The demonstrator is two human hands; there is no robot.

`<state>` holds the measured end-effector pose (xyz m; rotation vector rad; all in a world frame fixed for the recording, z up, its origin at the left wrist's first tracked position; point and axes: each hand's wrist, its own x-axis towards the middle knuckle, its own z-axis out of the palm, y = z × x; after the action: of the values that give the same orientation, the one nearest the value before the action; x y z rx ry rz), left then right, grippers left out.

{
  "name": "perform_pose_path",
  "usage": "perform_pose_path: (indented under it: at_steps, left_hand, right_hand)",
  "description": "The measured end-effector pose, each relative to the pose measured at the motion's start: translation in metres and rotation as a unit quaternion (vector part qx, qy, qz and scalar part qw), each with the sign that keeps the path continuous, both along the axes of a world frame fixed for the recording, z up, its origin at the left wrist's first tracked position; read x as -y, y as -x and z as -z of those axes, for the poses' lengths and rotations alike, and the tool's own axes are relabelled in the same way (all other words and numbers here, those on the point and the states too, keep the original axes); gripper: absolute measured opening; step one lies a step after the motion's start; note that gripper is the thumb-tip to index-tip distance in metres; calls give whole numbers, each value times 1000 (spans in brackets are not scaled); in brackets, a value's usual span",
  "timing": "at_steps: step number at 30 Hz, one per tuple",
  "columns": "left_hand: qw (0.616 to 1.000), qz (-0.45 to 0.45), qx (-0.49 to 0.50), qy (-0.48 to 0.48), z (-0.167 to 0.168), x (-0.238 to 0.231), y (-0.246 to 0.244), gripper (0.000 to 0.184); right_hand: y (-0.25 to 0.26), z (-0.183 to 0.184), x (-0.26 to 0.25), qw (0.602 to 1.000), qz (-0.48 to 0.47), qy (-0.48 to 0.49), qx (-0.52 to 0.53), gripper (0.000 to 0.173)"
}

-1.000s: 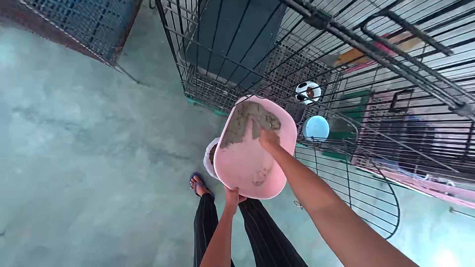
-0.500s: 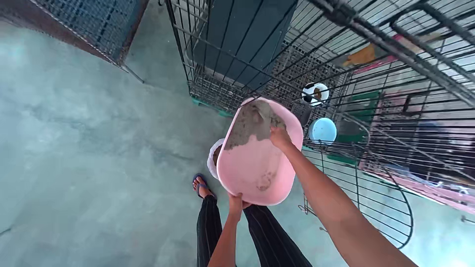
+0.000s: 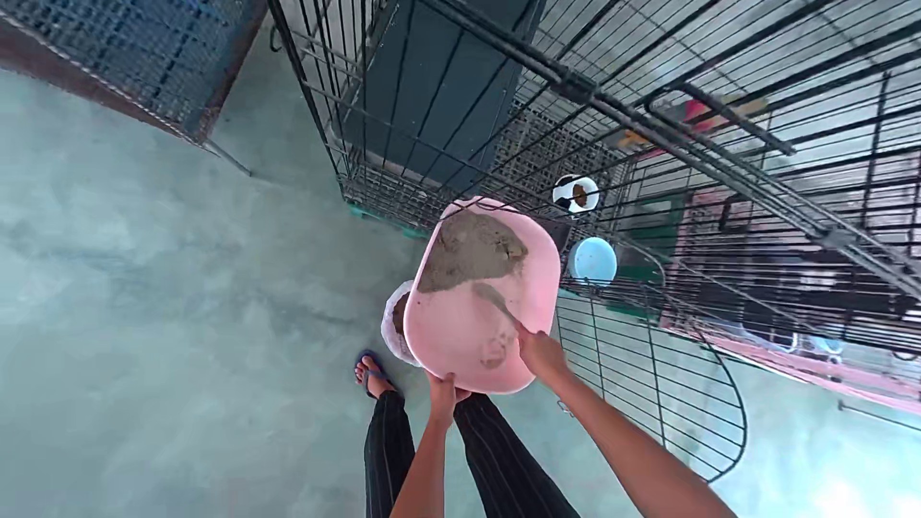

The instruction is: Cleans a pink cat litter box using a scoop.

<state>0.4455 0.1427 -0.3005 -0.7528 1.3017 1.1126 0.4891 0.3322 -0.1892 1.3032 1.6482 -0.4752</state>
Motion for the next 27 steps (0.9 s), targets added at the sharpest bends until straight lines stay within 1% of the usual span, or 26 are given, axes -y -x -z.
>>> perform_pose_path:
  at_steps: [2,5,8,11,14,15,18,20,21,23,25,27]
  left_hand:
    - [1000,9,4,6,1,9,-2,65]
    - [1000,18,12,7,6,13,-7,64]
    - [1000,19,11,7,11,10,-4,60]
    - [1000,18,7,14,9,11,-5,62]
    - [1000,20,12,12,7,12,-3,64]
    - [1000,22,15,12,6,13,-3,64]
    - [1000,22,17,7,1,9,-2,60]
    - [1000,12,13,-1,-3,-2,1,60]
    - [1000,6,12,0,-5,-4,1,60]
    - [1000,-5,1,6,3,0,3,58]
    - [1000,5,-1,22,11,30,-5,53]
    - [999,9,10,42,20,63,-20,49]
  right_hand:
    - [23,17,-23,1000,3,-13,-24,54]
    - [61,33,-63,999,8,-37,-35,53]
    - [81,44,-92,998,-2,-48,-32,53]
    - [59,40,-79,999,0,-39,-27,54]
    - [54,24,-46,1000,-8,-22,-16,55]
    - [59,23,-45,1000,-7,-22,-19,55]
    - [90,32,-72,998,21,-34,-44,55]
    - [107,42,-90,995,48,-42,-71,52]
    - [104,48,-94,991,73,-47,-98,50]
    - [92,49,-104,981,115,-51,-149,47]
    - [65,35,-94,978,117,-32,-171,46]
    - [35,11,-70,981,93,-9,-170,47]
